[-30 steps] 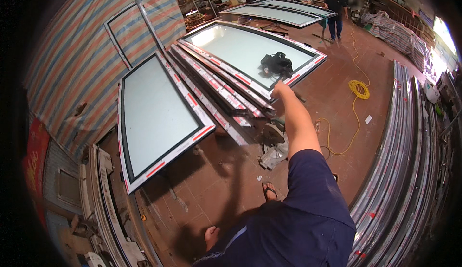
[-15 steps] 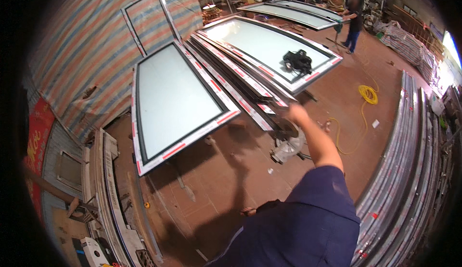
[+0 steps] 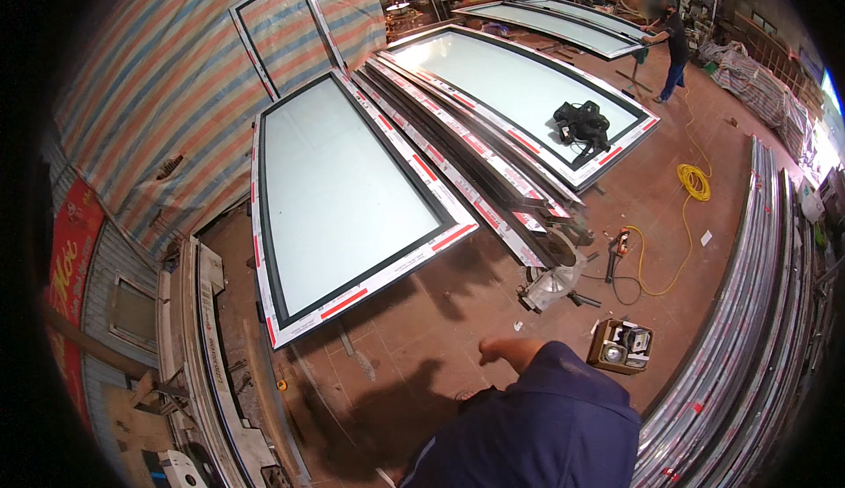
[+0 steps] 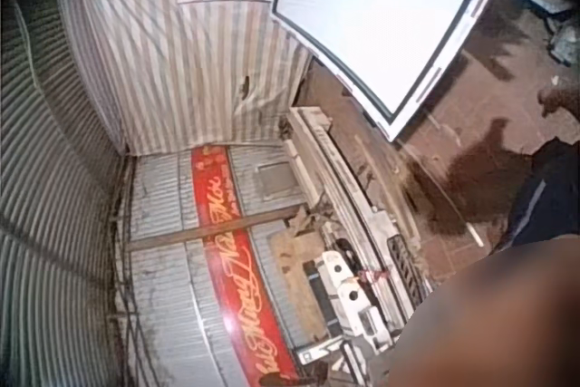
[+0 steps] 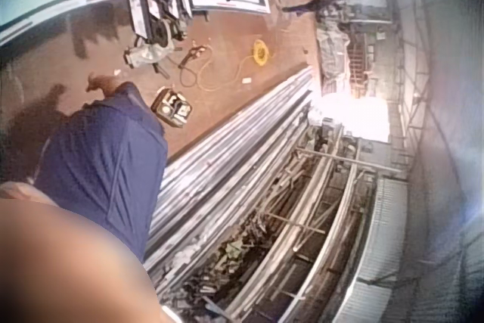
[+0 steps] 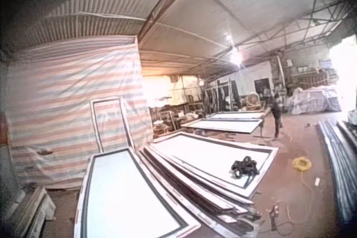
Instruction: The person handles long aluminum profiles, measures and marks them, operates a cutting machine, and assembles the cut pieces into window frames. The person uses a marker and a cutting machine to prepare the profiles and then fits them together with glass panes.
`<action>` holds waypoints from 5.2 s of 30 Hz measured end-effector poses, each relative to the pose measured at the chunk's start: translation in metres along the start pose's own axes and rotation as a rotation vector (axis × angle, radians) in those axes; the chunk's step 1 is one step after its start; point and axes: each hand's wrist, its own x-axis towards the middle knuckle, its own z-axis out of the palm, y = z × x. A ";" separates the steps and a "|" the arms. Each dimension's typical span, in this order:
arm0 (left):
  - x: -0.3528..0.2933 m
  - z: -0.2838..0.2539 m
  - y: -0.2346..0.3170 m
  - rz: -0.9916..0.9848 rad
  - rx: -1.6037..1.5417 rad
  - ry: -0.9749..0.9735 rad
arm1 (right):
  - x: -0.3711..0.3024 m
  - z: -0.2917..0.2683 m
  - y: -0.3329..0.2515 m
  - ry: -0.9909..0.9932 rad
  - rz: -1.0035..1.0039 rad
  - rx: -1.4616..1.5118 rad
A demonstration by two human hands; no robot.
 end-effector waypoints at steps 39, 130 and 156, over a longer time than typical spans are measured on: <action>-0.316 0.103 -0.403 -0.895 -1.195 1.210 | -0.055 0.191 -0.744 -0.372 -1.099 -0.453; -0.291 -0.322 -0.621 -0.940 -0.966 0.747 | 0.220 0.428 -1.429 -0.236 -0.931 0.129; -0.280 -0.273 -0.589 -1.168 -1.187 0.913 | 0.111 0.517 -1.435 -0.381 -1.154 -0.190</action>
